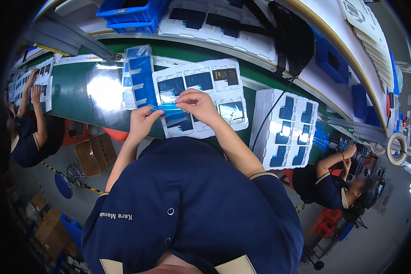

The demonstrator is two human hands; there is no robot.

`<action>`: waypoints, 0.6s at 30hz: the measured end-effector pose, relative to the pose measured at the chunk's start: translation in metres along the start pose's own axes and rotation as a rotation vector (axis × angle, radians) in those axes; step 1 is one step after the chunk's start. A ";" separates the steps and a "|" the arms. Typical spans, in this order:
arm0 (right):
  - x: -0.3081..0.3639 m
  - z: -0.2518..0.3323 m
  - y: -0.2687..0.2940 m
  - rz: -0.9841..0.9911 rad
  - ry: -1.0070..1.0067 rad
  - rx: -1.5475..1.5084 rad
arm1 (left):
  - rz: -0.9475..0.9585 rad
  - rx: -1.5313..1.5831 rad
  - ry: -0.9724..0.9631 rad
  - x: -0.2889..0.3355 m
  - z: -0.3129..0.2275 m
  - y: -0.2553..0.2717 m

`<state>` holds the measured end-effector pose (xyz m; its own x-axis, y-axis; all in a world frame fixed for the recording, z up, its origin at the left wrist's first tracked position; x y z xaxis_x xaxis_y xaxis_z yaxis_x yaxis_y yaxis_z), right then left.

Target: The person places blue plastic film sheets into the compartments of a white plastic tray. They handle the sheets one by one, aligning them within the tray's grid structure. The person works at a green assembly table in a factory setting.

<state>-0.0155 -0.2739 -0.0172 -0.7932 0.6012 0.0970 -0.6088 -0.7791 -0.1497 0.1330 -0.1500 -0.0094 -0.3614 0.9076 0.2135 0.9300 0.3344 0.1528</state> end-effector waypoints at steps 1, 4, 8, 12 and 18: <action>0.001 0.000 0.002 0.004 -0.002 -0.010 | 0.017 -0.095 0.021 -0.001 -0.001 0.001; 0.001 -0.005 0.017 -0.093 -0.013 -0.221 | 0.003 -0.162 0.053 -0.006 0.002 0.005; -0.007 -0.023 0.091 -0.421 0.067 -0.674 | -0.093 0.025 0.006 -0.011 0.025 0.016; -0.007 -0.046 0.184 -0.600 0.017 -0.182 | -0.160 0.122 0.042 -0.009 0.033 0.037; -0.012 -0.050 0.217 -0.611 0.043 0.101 | -0.235 0.073 0.054 -0.009 0.021 0.056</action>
<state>-0.1376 -0.4415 -0.1000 -0.3003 0.9490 0.0962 -0.9529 -0.3030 0.0145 0.1896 -0.1339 -0.0228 -0.5698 0.7885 0.2315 0.8215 0.5542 0.1343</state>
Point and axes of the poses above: each hand's wrist, its own x-axis away from the middle knuckle, its own y-axis out of the back of the hand, z = x × y, the point moved 6 cm from there along -x, towards the middle knuckle, and after that the axes turned 3 degrees about y, right-handed, at the moved point
